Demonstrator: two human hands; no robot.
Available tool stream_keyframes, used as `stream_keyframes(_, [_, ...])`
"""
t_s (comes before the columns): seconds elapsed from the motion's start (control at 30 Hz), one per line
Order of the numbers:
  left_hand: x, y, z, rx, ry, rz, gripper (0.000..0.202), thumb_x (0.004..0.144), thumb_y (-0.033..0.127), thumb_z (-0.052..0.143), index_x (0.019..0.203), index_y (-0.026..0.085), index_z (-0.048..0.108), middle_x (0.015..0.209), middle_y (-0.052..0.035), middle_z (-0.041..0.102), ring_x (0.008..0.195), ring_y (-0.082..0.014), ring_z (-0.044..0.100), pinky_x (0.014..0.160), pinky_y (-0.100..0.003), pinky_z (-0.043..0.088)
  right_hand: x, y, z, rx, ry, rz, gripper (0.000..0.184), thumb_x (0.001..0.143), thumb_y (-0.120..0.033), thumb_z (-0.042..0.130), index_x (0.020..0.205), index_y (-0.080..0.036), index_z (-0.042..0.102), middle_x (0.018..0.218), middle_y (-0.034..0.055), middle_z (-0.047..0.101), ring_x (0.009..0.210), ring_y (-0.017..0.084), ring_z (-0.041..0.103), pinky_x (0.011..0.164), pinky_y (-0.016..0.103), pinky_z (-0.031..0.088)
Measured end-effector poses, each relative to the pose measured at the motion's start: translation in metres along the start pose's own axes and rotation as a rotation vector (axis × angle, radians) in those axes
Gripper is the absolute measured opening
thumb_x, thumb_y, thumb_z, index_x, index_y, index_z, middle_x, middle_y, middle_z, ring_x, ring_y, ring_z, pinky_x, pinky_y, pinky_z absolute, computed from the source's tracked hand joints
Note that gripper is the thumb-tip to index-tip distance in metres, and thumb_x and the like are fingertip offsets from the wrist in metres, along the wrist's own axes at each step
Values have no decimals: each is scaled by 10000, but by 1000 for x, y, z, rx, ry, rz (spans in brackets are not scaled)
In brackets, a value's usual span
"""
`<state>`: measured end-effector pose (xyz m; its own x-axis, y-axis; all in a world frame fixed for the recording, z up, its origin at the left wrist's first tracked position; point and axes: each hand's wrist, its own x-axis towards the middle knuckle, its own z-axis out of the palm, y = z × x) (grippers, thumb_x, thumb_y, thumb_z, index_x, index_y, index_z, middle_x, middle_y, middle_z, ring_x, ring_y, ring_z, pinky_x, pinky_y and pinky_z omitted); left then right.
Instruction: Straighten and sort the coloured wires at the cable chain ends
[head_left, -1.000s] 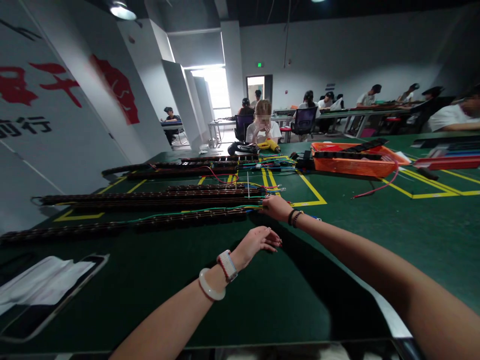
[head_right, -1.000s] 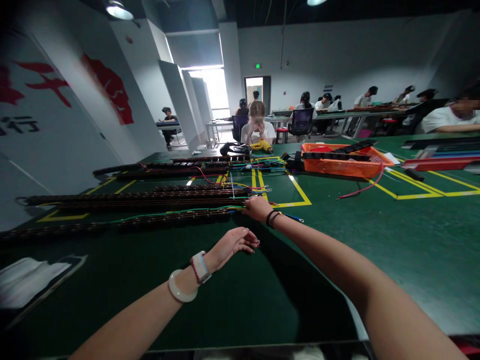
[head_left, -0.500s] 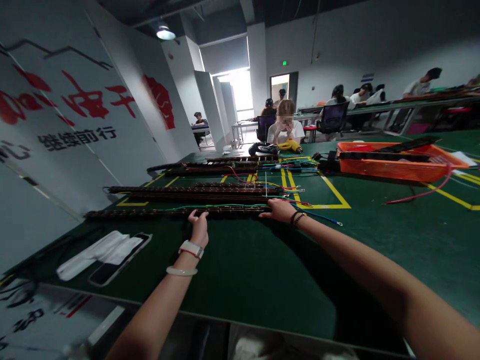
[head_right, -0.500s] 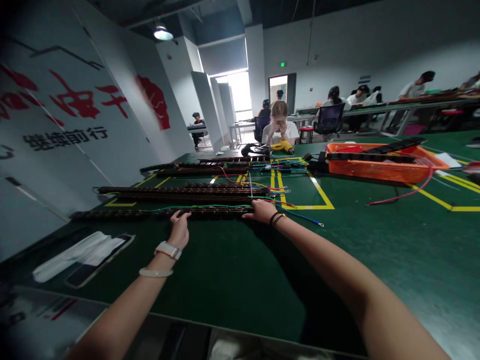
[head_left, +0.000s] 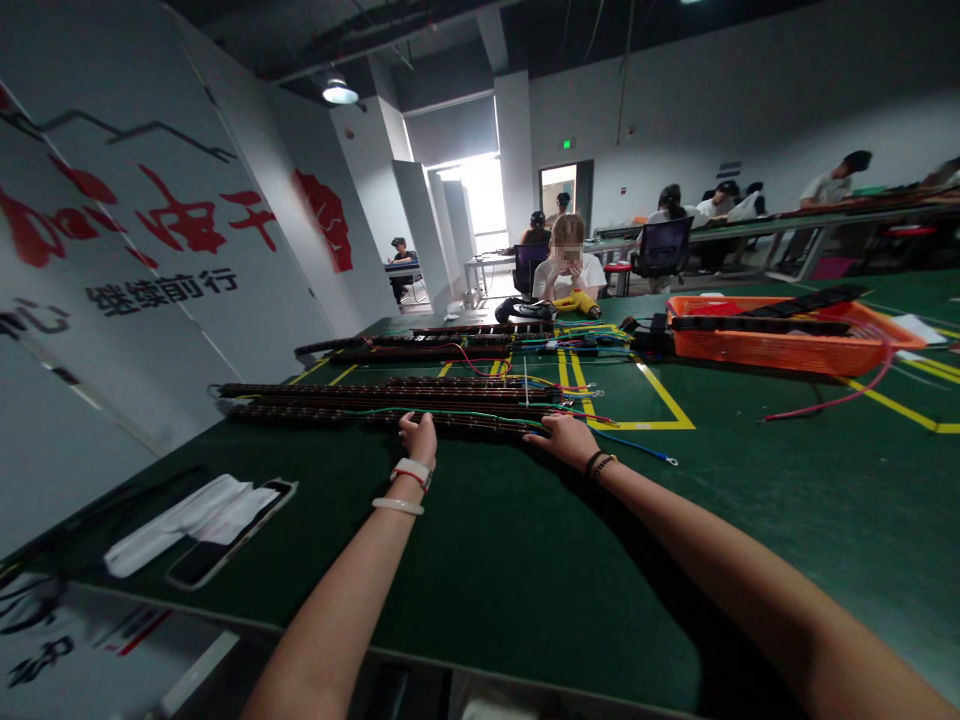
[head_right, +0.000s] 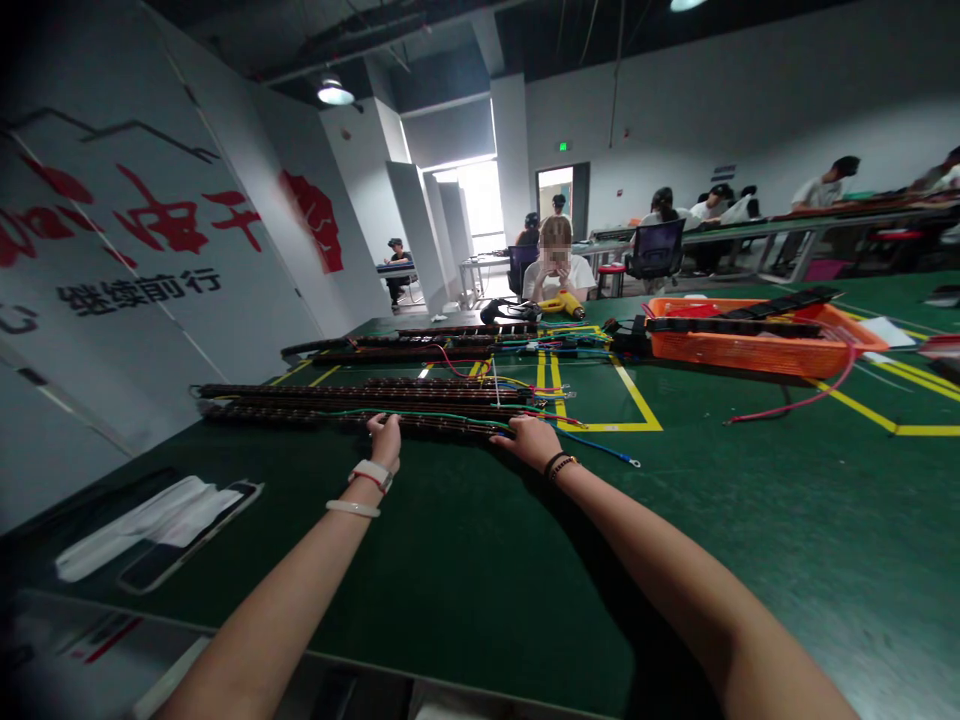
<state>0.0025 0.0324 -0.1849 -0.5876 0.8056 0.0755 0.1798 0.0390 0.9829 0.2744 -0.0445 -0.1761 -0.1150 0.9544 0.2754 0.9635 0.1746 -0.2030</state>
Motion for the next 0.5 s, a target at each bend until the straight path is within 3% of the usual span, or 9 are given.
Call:
stream_keyframes(0.23, [11, 1, 17, -8, 0, -8, 255, 765, 260, 496, 1006, 235, 415, 946, -38, 542, 977, -213, 527, 901, -400, 366, 14, 0, 2, -16, -26, 66, 518, 848, -643, 378, 822, -189, 627, 888, 87, 662, 800, 197, 622, 606, 245, 382])
stream_keyframes(0.37, [18, 5, 25, -17, 5, 3, 261, 782, 265, 493, 1028, 217, 421, 971, -44, 554, 973, -207, 536, 898, -401, 374, 28, 4, 3, -53, -66, 98, 528, 857, -636, 367, 883, -180, 632, 904, 96, 659, 800, 197, 624, 624, 250, 399])
stream_keyframes(0.5, [18, 3, 35, -12, 14, 93, 279, 777, 268, 505, 1036, 240, 405, 1084, -57, 534, 1087, -208, 500, 987, -414, 295, 45, 15, -6, -125, -24, -14, 600, 840, -671, 348, 875, -154, 650, 925, 121, 644, 856, 223, 602, 718, 289, 409])
